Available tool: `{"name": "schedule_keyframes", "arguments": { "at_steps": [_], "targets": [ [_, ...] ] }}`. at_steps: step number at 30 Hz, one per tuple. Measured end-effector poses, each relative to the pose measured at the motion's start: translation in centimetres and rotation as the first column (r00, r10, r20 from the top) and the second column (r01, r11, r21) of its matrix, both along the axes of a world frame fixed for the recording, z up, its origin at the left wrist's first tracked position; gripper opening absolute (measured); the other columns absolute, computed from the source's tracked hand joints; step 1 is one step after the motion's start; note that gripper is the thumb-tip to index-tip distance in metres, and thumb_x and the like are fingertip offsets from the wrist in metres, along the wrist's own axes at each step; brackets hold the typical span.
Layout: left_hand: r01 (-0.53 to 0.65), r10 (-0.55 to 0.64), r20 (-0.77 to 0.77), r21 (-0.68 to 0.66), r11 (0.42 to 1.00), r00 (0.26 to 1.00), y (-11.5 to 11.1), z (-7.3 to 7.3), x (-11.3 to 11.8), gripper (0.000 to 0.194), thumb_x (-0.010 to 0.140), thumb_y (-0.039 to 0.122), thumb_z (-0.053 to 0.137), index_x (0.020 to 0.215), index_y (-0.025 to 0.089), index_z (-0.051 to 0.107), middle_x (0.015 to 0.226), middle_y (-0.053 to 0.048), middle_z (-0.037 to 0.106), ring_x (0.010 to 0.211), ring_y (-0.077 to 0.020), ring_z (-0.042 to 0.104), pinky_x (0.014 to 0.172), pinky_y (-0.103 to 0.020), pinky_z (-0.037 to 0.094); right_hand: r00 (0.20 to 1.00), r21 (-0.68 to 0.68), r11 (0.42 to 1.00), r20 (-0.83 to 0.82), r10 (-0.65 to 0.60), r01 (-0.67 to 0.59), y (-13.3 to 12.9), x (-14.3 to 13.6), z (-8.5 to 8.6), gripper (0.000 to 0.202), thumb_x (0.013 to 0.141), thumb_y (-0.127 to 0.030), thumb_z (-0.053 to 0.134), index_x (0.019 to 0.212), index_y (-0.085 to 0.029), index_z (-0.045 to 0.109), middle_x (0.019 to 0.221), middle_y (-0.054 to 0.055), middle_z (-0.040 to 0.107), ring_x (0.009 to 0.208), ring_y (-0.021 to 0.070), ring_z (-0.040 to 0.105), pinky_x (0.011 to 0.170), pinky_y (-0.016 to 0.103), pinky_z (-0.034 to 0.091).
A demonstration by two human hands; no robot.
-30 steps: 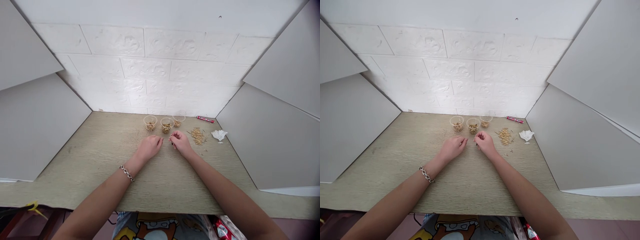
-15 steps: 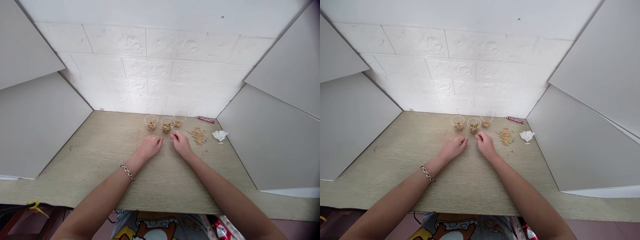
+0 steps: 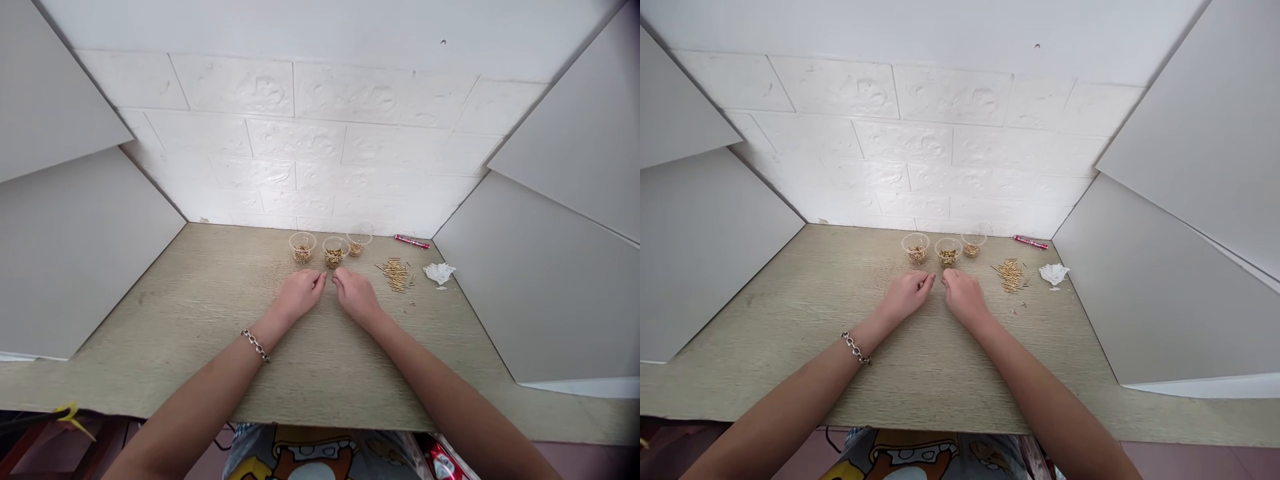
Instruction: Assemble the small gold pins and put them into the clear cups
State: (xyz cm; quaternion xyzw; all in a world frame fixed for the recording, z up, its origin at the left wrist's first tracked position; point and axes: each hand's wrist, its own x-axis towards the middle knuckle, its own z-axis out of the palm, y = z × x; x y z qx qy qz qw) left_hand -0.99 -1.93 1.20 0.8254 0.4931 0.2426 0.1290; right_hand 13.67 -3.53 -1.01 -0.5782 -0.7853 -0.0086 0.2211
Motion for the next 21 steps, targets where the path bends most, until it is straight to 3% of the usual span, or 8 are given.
{"name": "schedule_keyframes", "arguments": {
  "at_steps": [5, 7, 9, 11, 13, 16, 19, 21],
  "targets": [
    [-0.021, 0.044, 0.171, -0.135, 0.991, 0.984, 0.4, -0.1, 0.0, 0.042, 0.083, 0.037, 0.028, 0.066, 0.016, 0.059, 0.064, -0.002, 0.059, 0.061, -0.0117, 0.051, 0.058, -0.023, 0.036, 0.999, 0.007, 1.000, -0.048, 0.009, -0.008, -0.2, 0.4, 0.5, 0.015, 0.081, -0.019, 0.034, 0.072, -0.018, 0.046, 0.070, 0.001, 0.057, 0.065, 0.0136, 0.047, 0.064, 0.026, 0.026],
    [-0.022, 0.057, 0.228, -0.154, 0.988, 0.972, 0.4, -0.1, 0.0, 0.034, 0.082, 0.037, 0.032, 0.083, 0.017, 0.060, 0.069, -0.001, 0.060, 0.061, -0.0113, 0.051, 0.059, -0.023, 0.037, 0.997, -0.010, 1.000, -0.070, 0.022, -0.023, -0.2, 0.6, 0.5, 0.014, 0.080, -0.018, 0.035, 0.072, -0.018, 0.045, 0.070, 0.001, 0.057, 0.066, 0.0137, 0.048, 0.067, 0.027, 0.027],
    [-0.027, 0.076, 0.304, -0.162, 0.986, 0.950, 0.1, 0.1, 0.1, 0.036, 0.080, 0.035, 0.037, 0.112, 0.019, 0.046, 0.077, -0.001, 0.060, 0.058, -0.0095, 0.050, 0.059, -0.022, 0.038, 0.993, -0.052, 0.998, -0.111, 0.042, -0.048, -0.1, 0.9, 0.5, 0.013, 0.078, -0.017, 0.036, 0.068, -0.018, 0.045, 0.065, 0.001, 0.055, 0.063, 0.0133, 0.047, 0.067, 0.027, 0.028],
    [-0.012, 0.078, 0.386, -0.168, 0.986, 0.919, -0.1, 0.2, 0.1, 0.053, 0.080, 0.031, 0.040, 0.128, 0.020, 0.021, 0.087, -0.002, 0.058, 0.052, -0.0069, 0.047, 0.057, -0.022, 0.040, 0.962, -0.086, 0.994, -0.271, 0.036, -0.062, 0.0, 1.1, 0.4, 0.013, 0.078, -0.020, 0.037, 0.067, -0.018, 0.044, 0.062, -0.001, 0.052, 0.059, 0.0124, 0.045, 0.063, 0.026, 0.030],
    [0.024, 0.053, 0.450, -0.163, 0.986, 0.891, -0.3, 0.2, 0.2, 0.059, 0.080, 0.028, 0.039, 0.130, 0.020, 0.009, 0.095, -0.005, 0.055, 0.050, -0.0055, 0.045, 0.056, -0.022, 0.041, 0.854, -0.121, 0.989, -0.520, 0.011, -0.087, 0.2, 1.4, 0.4, 0.014, 0.079, -0.026, 0.037, 0.068, -0.019, 0.042, 0.059, -0.002, 0.048, 0.055, 0.0115, 0.042, 0.057, 0.024, 0.031],
    [0.073, 0.000, 0.497, -0.128, 0.989, 0.868, -0.5, 0.0, 0.3, 0.059, 0.080, 0.025, 0.039, 0.129, 0.020, 0.007, 0.101, -0.008, 0.051, 0.054, -0.0057, 0.045, 0.058, -0.023, 0.042, 0.625, -0.175, 0.968, -0.780, -0.024, -0.181, 0.3, 1.5, 0.3, 0.021, 0.078, -0.037, 0.038, 0.066, -0.020, 0.039, 0.056, -0.003, 0.042, 0.052, 0.0106, 0.039, 0.051, 0.022, 0.032],
    [0.126, -0.059, 0.505, -0.100, 0.987, 0.861, -0.7, -0.1, 0.5, 0.058, 0.079, 0.022, 0.040, 0.128, 0.020, 0.010, 0.104, -0.009, 0.050, 0.057, -0.0059, 0.046, 0.059, -0.023, 0.042, 0.492, -0.199, 0.947, -0.869, -0.051, -0.253, 0.2, 1.4, 0.1, 0.024, 0.077, -0.041, 0.039, 0.065, -0.020, 0.038, 0.056, -0.004, 0.041, 0.051, 0.0098, 0.038, 0.052, 0.022, 0.033],
    [0.158, -0.085, 0.526, -0.095, 0.983, 0.846, -0.9, -0.1, 0.6, 0.057, 0.079, 0.021, 0.040, 0.128, 0.020, 0.010, 0.104, -0.009, 0.050, 0.057, -0.0056, 0.046, 0.059, -0.022, 0.042, 0.466, -0.193, 0.945, -0.884, -0.049, -0.266, 0.2, 1.4, 0.1, 0.024, 0.078, -0.041, 0.038, 0.065, -0.020, 0.037, 0.055, -0.004, 0.040, 0.052, 0.0098, 0.038, 0.053, 0.022, 0.033]
  ]
}}
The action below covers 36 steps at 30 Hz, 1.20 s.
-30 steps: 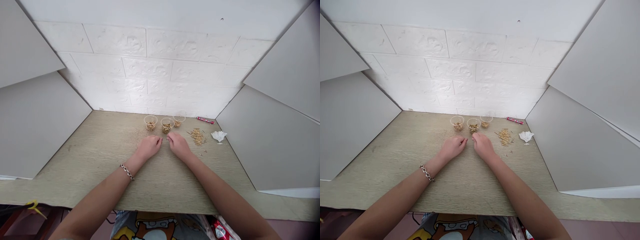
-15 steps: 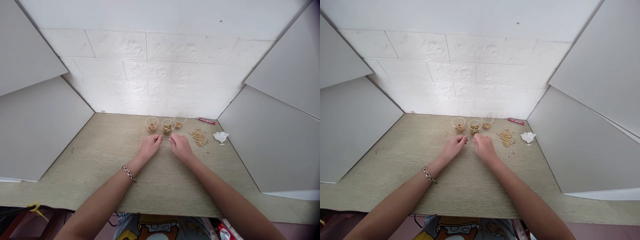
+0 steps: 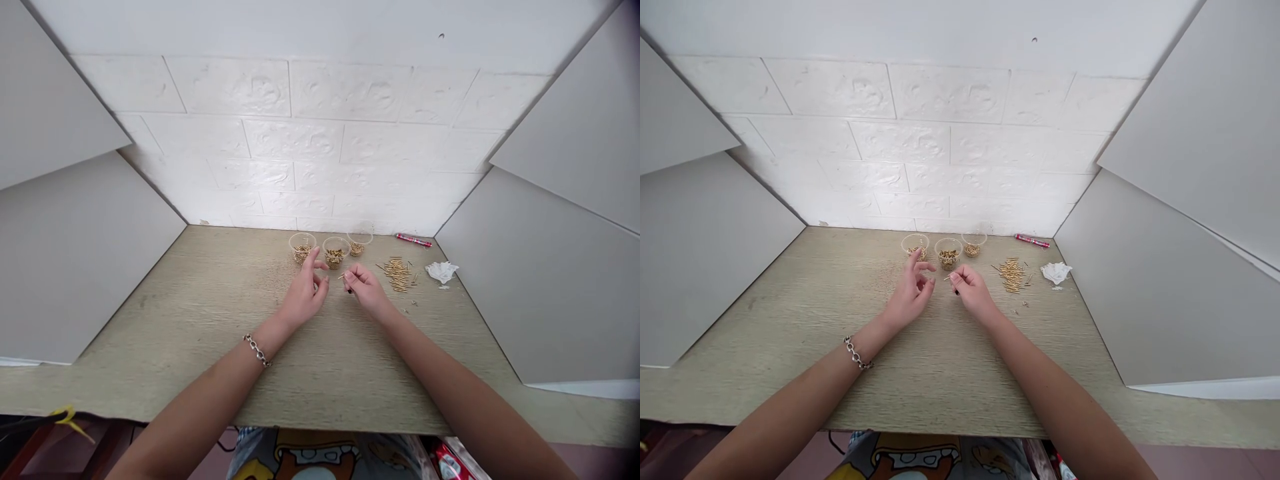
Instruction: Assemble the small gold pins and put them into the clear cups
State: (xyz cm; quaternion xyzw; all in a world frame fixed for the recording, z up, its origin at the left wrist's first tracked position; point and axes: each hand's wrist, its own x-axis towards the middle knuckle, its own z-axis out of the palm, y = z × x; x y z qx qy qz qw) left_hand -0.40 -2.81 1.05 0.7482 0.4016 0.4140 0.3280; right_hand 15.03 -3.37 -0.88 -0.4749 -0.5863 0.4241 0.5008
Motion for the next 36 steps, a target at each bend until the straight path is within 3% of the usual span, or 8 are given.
{"name": "schedule_keyframes", "arguments": {
  "at_steps": [4, 9, 18, 22, 25, 29, 32, 36],
  "targets": [
    [-0.009, 0.012, 0.090, -0.037, 0.999, 0.996, -0.1, 0.0, 0.1, 0.059, 0.079, 0.019, 0.039, 0.128, 0.021, 0.006, 0.100, -0.008, 0.050, 0.057, -0.0050, 0.045, 0.055, -0.020, 0.041, 0.953, 0.139, 0.989, 0.287, -0.097, 0.059, -0.1, 0.0, 0.4, 0.021, 0.079, -0.035, 0.036, 0.065, -0.020, 0.038, 0.057, -0.002, 0.042, 0.054, 0.0114, 0.040, 0.054, 0.023, 0.031],
    [-0.011, 0.021, 0.134, -0.075, 0.997, 0.991, 0.1, -0.1, 0.1, 0.059, 0.079, 0.019, 0.039, 0.128, 0.022, 0.008, 0.095, -0.005, 0.050, 0.057, -0.0046, 0.044, 0.055, -0.019, 0.040, 0.588, 0.327, 0.939, 0.782, -0.206, -0.106, 0.1, -0.3, 0.4, 0.014, 0.077, -0.018, 0.036, 0.066, -0.017, 0.045, 0.065, 0.002, 0.055, 0.064, 0.0141, 0.046, 0.070, 0.030, 0.026],
    [0.028, -0.014, 0.184, -0.078, 0.997, 0.983, 0.2, -0.4, 0.1, 0.052, 0.079, 0.019, 0.039, 0.127, 0.021, 0.018, 0.091, -0.004, 0.050, 0.056, -0.0050, 0.044, 0.058, -0.021, 0.041, 0.476, 0.268, 0.964, 0.849, -0.232, -0.007, 0.6, 0.5, 0.6, 0.015, 0.080, -0.020, 0.033, 0.068, -0.017, 0.042, 0.065, 0.001, 0.057, 0.060, 0.0129, 0.047, 0.071, 0.029, 0.023],
    [0.023, -0.012, 0.173, -0.061, 0.998, 0.985, 0.3, -0.3, 0.0, 0.051, 0.078, 0.018, 0.040, 0.125, 0.021, 0.021, 0.092, -0.004, 0.051, 0.056, -0.0053, 0.044, 0.058, -0.021, 0.040, 0.530, 0.269, 0.963, 0.813, -0.240, 0.023, 0.9, 0.7, 0.5, 0.015, 0.080, -0.021, 0.032, 0.069, -0.018, 0.041, 0.061, 0.000, 0.055, 0.057, 0.0124, 0.045, 0.073, 0.031, 0.025],
    [0.034, -0.031, 0.045, -0.056, 0.998, 0.998, 0.4, 0.0, -0.1, 0.031, 0.077, 0.021, 0.041, 0.107, 0.018, 0.044, 0.089, -0.003, 0.053, 0.059, -0.0069, 0.046, 0.058, -0.021, 0.039, 0.591, 0.242, 0.970, 0.784, -0.192, -0.007, 0.9, 0.8, 0.5, 0.014, 0.078, -0.022, 0.037, 0.064, -0.018, 0.040, 0.054, -0.002, 0.049, 0.053, 0.0115, 0.041, 0.072, 0.031, 0.027],
    [0.156, -0.175, -0.091, -0.189, 0.969, 0.980, 0.4, 0.3, 0.0, 0.021, 0.077, 0.031, 0.042, 0.078, 0.015, 0.055, 0.066, 0.001, 0.052, 0.056, -0.0083, 0.045, 0.053, -0.021, 0.036, 0.845, 0.198, 0.972, 0.492, -0.210, 0.126, 0.0, 0.9, 1.4, 0.020, 0.078, -0.031, 0.038, 0.062, -0.019, 0.039, 0.050, -0.004, 0.040, 0.050, 0.0104, 0.037, 0.056, 0.024, 0.030],
    [0.218, -0.226, 0.013, -0.321, 0.922, 0.974, 0.4, 0.2, 0.1, 0.024, 0.076, 0.035, 0.043, 0.082, 0.014, 0.054, 0.065, 0.001, 0.051, 0.055, -0.0080, 0.047, 0.053, -0.021, 0.037, 0.958, 0.122, 0.986, 0.250, -0.139, 0.111, -0.6, 0.6, 1.9, 0.021, 0.076, -0.035, 0.041, 0.063, -0.018, 0.042, 0.053, -0.004, 0.041, 0.051, 0.0099, 0.038, 0.050, 0.022, 0.030],
    [0.261, -0.210, 0.172, -0.376, 0.889, 0.962, 0.4, 0.5, 0.2, 0.024, 0.072, 0.034, 0.050, 0.081, 0.013, 0.055, 0.071, 0.000, 0.052, 0.059, -0.0074, 0.047, 0.057, -0.020, 0.039, 0.994, 0.068, 0.996, 0.091, -0.064, 0.058, -0.6, 0.2, 1.5, 0.020, 0.074, -0.036, 0.046, 0.066, -0.018, 0.049, 0.060, -0.002, 0.048, 0.057, 0.0100, 0.043, 0.054, 0.022, 0.034]
  ]
}}
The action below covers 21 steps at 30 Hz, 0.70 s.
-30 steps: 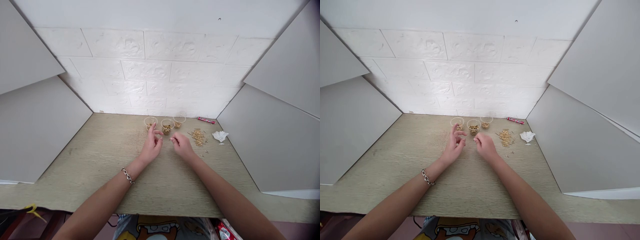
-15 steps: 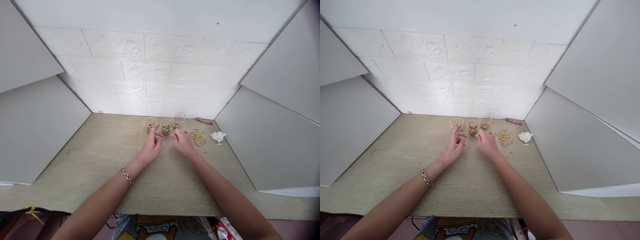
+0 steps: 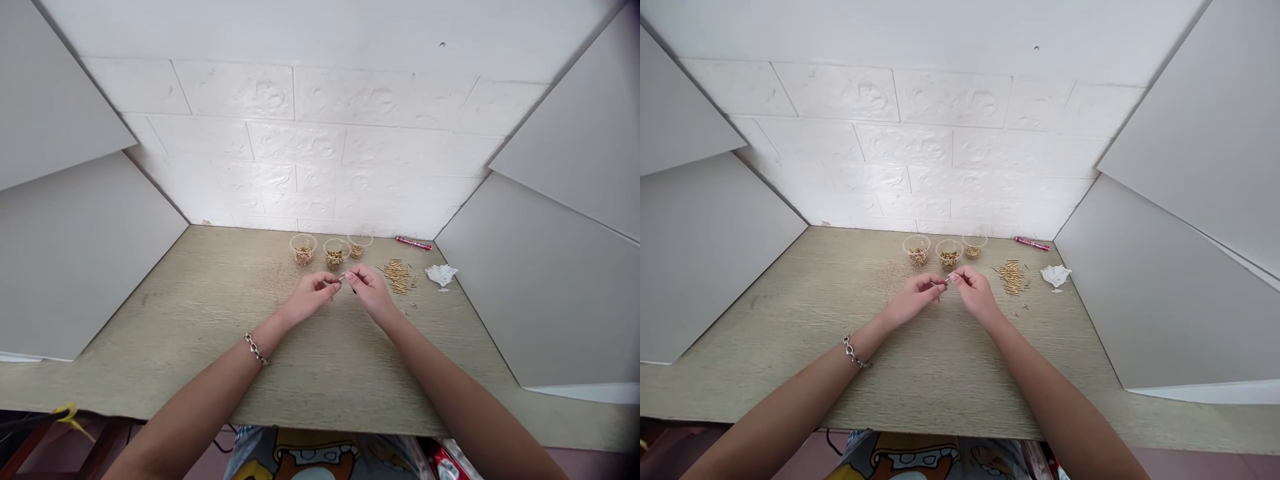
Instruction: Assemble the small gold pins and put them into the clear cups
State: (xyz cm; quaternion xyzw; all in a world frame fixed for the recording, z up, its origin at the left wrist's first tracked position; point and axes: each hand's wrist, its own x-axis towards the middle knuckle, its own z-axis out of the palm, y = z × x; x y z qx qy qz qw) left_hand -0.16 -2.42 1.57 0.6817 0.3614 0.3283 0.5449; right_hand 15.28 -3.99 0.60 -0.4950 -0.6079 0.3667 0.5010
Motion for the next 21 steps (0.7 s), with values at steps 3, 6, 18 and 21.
{"name": "schedule_keyframes", "arguments": {
  "at_steps": [3, 6, 18, 21],
  "targets": [
    [0.011, -0.009, 0.033, -0.043, 0.999, 0.999, -0.01, 0.38, 0.04, 0.022, 0.071, 0.033, 0.052, 0.076, 0.012, 0.057, 0.068, 0.000, 0.052, 0.059, -0.0071, 0.046, 0.058, -0.020, 0.040, 0.999, -0.030, 1.000, -0.032, -0.003, 0.002, 0.13, -0.03, -0.29, 0.020, 0.072, -0.036, 0.049, 0.069, -0.017, 0.054, 0.066, 0.000, 0.054, 0.062, 0.0109, 0.046, 0.058, 0.023, 0.037],
    [0.008, -0.005, 0.045, -0.064, 0.998, 0.999, 0.03, 0.46, 0.11, 0.022, 0.071, 0.032, 0.051, 0.072, 0.012, 0.058, 0.067, 0.000, 0.053, 0.059, -0.0072, 0.046, 0.058, -0.020, 0.040, 0.999, -0.046, 0.999, -0.041, 0.011, -0.013, 0.05, -0.05, -0.22, 0.020, 0.072, -0.036, 0.050, 0.071, -0.017, 0.056, 0.069, 0.001, 0.056, 0.064, 0.0112, 0.048, 0.059, 0.023, 0.037],
    [0.035, -0.035, -0.038, 0.010, 0.999, 0.999, 0.33, -0.36, 0.05, 0.023, 0.074, 0.033, 0.047, 0.073, 0.013, 0.057, 0.070, -0.001, 0.054, 0.061, -0.0083, 0.047, 0.059, -0.021, 0.040, 0.998, -0.086, 0.996, 0.053, 0.036, -0.032, -0.13, -0.08, -0.42, 0.028, 0.077, -0.039, 0.040, 0.058, -0.018, 0.039, 0.053, -0.005, 0.035, 0.050, 0.0087, 0.034, 0.049, 0.021, 0.028],
    [0.052, -0.048, -0.088, 0.041, 0.998, 0.995, 0.25, -0.39, 0.05, 0.025, 0.075, 0.034, 0.045, 0.073, 0.013, 0.057, 0.066, 0.000, 0.053, 0.060, -0.0083, 0.047, 0.057, -0.020, 0.039, 0.985, -0.057, 0.998, 0.173, 0.028, -0.019, -0.33, -0.28, -0.33, 0.028, 0.079, -0.037, 0.037, 0.058, -0.018, 0.037, 0.053, -0.005, 0.034, 0.052, 0.0092, 0.034, 0.049, 0.021, 0.028]
  ]
}}
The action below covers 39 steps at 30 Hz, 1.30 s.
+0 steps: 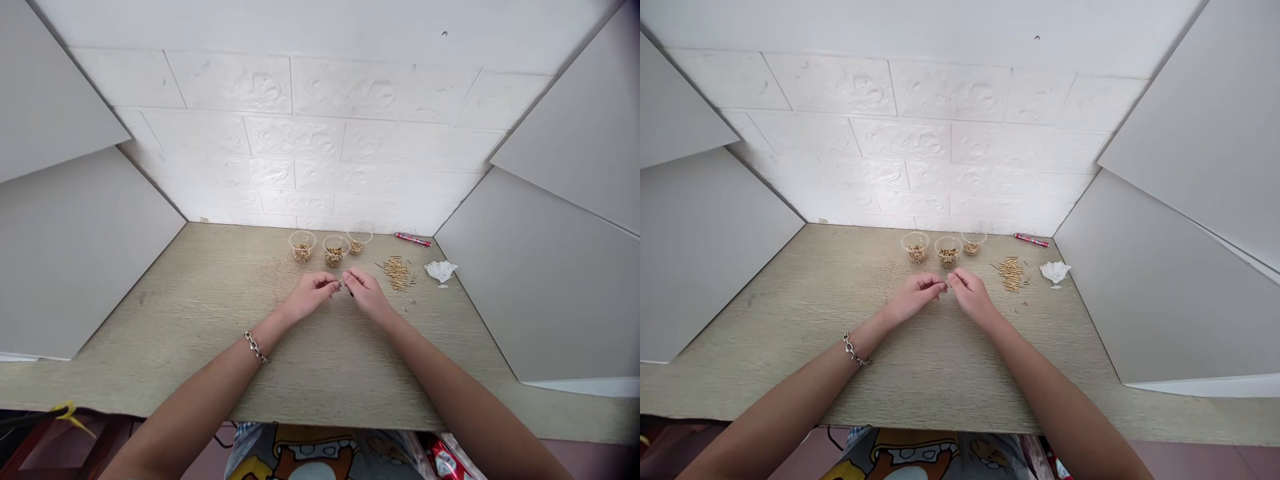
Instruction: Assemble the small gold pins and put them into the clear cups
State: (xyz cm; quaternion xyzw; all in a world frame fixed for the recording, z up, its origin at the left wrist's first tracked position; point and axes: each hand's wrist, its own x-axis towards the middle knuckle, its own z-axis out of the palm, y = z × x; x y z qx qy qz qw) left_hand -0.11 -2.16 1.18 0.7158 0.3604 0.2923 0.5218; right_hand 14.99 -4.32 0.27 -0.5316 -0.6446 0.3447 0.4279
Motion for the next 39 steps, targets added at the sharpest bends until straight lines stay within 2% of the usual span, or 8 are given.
{"name": "schedule_keyframes", "arguments": {
  "at_steps": [5, 10, 14, 17, 21, 26, 30, 39],
  "targets": [
    [-0.124, 0.131, -0.042, 0.145, 0.982, 0.991, 0.2, -0.2, -0.1, 0.027, 0.076, 0.036, 0.042, 0.081, 0.015, 0.057, 0.073, -0.001, 0.056, 0.066, -0.0106, 0.049, 0.061, -0.022, 0.039, 0.942, 0.192, 0.979, 0.312, -0.123, 0.065, 0.1, -0.1, -0.2, 0.028, 0.082, -0.031, 0.032, 0.057, -0.018, 0.033, 0.050, -0.004, 0.035, 0.051, 0.0100, 0.035, 0.054, 0.023, 0.027],
    [-0.318, 0.314, 0.051, 0.133, 0.939, 0.948, 0.7, -0.6, -0.3, 0.030, 0.078, 0.035, 0.039, 0.097, 0.016, 0.052, 0.090, -0.004, 0.057, 0.069, -0.0107, 0.051, 0.067, -0.024, 0.041, 0.715, 0.307, 0.949, 0.680, -0.164, -0.075, 1.0, 0.2, -0.9, 0.023, 0.080, -0.023, 0.034, 0.059, -0.017, 0.041, 0.056, 0.000, 0.050, 0.054, 0.0111, 0.040, 0.072, 0.030, 0.025],
    [-0.341, 0.336, 0.064, 0.114, 0.933, 0.940, 0.9, -0.9, -0.4, 0.028, 0.078, 0.031, 0.040, 0.099, 0.016, 0.050, 0.091, -0.004, 0.056, 0.069, -0.0104, 0.051, 0.067, -0.024, 0.042, 0.662, 0.370, 0.928, 0.708, -0.246, -0.051, 1.1, 0.3, -0.9, 0.023, 0.082, -0.023, 0.032, 0.064, -0.017, 0.046, 0.063, 0.002, 0.056, 0.061, 0.0126, 0.045, 0.077, 0.032, 0.023],
    [-0.327, 0.322, 0.060, 0.122, 0.937, 0.945, 0.9, -1.0, -0.3, 0.027, 0.077, 0.026, 0.041, 0.100, 0.016, 0.050, 0.092, -0.005, 0.056, 0.070, -0.0102, 0.051, 0.066, -0.023, 0.041, 0.624, 0.348, 0.931, 0.753, -0.208, -0.109, 1.0, 0.3, -0.8, 0.022, 0.081, -0.020, 0.035, 0.065, -0.018, 0.049, 0.064, 0.003, 0.058, 0.063, 0.0138, 0.047, 0.081, 0.035, 0.019],
    [-0.278, 0.274, 0.055, 0.082, 0.957, 0.960, 0.6, -0.8, -0.2, 0.026, 0.076, 0.024, 0.042, 0.098, 0.017, 0.052, 0.091, -0.004, 0.056, 0.070, -0.0098, 0.051, 0.066, -0.023, 0.041, 0.711, 0.367, 0.930, 0.658, -0.245, -0.019, 0.9, 0.2, -0.8, 0.023, 0.083, -0.023, 0.034, 0.068, -0.018, 0.051, 0.067, 0.001, 0.059, 0.066, 0.0138, 0.049, 0.082, 0.035, 0.021],
    [-0.149, 0.164, 0.050, -0.218, 0.964, 0.985, 0.5, -0.5, 0.1, 0.031, 0.075, 0.032, 0.045, 0.099, 0.015, 0.053, 0.091, -0.006, 0.059, 0.061, -0.0084, 0.054, 0.054, -0.021, 0.040, 0.885, 0.363, 0.926, 0.390, -0.255, 0.106, 0.6, 0.2, -0.8, 0.022, 0.082, -0.030, 0.037, 0.081, -0.020, 0.057, 0.077, 0.001, 0.062, 0.065, 0.0125, 0.051, 0.074, 0.029, 0.029],
    [-0.131, 0.158, 0.059, -0.327, 0.936, 0.986, 0.7, -0.4, -0.1, 0.034, 0.071, 0.040, 0.050, 0.092, 0.014, 0.056, 0.092, -0.008, 0.061, 0.065, -0.0113, 0.058, 0.049, -0.019, 0.037, 0.861, 0.462, 0.877, 0.385, -0.332, 0.132, 0.2, 0.0, -1.0, 0.021, 0.081, -0.028, 0.042, 0.087, -0.022, 0.061, 0.083, 0.003, 0.064, 0.077, 0.0146, 0.054, 0.086, 0.034, 0.021],
    [-0.157, 0.172, 0.045, -0.239, 0.958, 0.984, 0.7, -0.1, -0.1, 0.030, 0.068, 0.038, 0.053, 0.085, 0.014, 0.061, 0.086, -0.005, 0.062, 0.066, -0.0102, 0.054, 0.050, -0.018, 0.035, 0.793, 0.514, 0.857, 0.502, -0.345, 0.047, -0.5, -0.6, -0.9, 0.022, 0.082, -0.027, 0.042, 0.087, -0.026, 0.063, 0.082, 0.002, 0.064, 0.078, 0.0139, 0.054, 0.092, 0.037, 0.014]
  ]
}}
